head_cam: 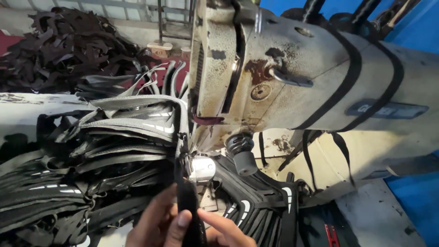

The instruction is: The person stitches together pieces of shoe uppers using an industrial sewing machine.

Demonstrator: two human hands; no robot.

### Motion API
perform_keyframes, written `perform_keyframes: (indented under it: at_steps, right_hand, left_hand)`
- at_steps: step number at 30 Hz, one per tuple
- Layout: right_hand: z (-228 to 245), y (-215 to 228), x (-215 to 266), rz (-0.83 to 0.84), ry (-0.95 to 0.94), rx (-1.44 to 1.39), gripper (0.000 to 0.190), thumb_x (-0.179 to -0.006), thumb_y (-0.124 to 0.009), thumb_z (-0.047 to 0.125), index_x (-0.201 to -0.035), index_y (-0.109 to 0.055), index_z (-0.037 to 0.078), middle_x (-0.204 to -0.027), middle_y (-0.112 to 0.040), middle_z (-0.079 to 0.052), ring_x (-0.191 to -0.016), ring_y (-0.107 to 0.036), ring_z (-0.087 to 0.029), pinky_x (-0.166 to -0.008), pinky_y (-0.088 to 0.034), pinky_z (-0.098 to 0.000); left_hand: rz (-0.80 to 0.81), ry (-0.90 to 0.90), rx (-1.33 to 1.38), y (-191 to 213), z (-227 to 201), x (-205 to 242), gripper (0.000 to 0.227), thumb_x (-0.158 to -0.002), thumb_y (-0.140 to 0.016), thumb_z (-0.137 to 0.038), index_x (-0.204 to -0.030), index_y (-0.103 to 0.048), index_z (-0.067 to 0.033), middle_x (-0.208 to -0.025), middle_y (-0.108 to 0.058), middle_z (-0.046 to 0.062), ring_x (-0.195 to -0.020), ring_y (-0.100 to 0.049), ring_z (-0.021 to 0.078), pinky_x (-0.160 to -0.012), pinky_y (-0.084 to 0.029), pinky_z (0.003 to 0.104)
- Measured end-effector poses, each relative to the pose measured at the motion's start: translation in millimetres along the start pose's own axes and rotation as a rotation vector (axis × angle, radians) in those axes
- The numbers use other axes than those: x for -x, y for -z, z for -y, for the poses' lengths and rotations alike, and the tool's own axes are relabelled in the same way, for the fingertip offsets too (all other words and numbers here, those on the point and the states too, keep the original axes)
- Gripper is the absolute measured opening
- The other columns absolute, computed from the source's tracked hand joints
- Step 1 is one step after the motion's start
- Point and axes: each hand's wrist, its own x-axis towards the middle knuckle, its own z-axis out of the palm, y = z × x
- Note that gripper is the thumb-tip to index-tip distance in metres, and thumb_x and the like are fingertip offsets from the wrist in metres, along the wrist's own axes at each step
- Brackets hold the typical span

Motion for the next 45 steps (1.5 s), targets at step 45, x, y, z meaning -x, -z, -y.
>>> perform_keyframes:
  at_steps: [45]
  right_hand:
    - [132.5, -16.4, -47.2, -0.041, 0.554, 0.339, 0.041, -0.097, -0.064, 0.002, -0.137, -0.061, -0.003, -0.114, -0.071, -0.016, -0.107, -0.074, -0.023, -0.094, -0.054, -0.031]
  left_hand:
    - [-0.114, 0.404, 0.22, 18.6, 9.9, -24.8, 0.06, -0.095, -0.067, -0.01, -0.152, -0.046, -0.0149, -0.098, -0.082, 0.015, -0.058, -0.061, 0.0112, -0.042, -0.042, 0.026]
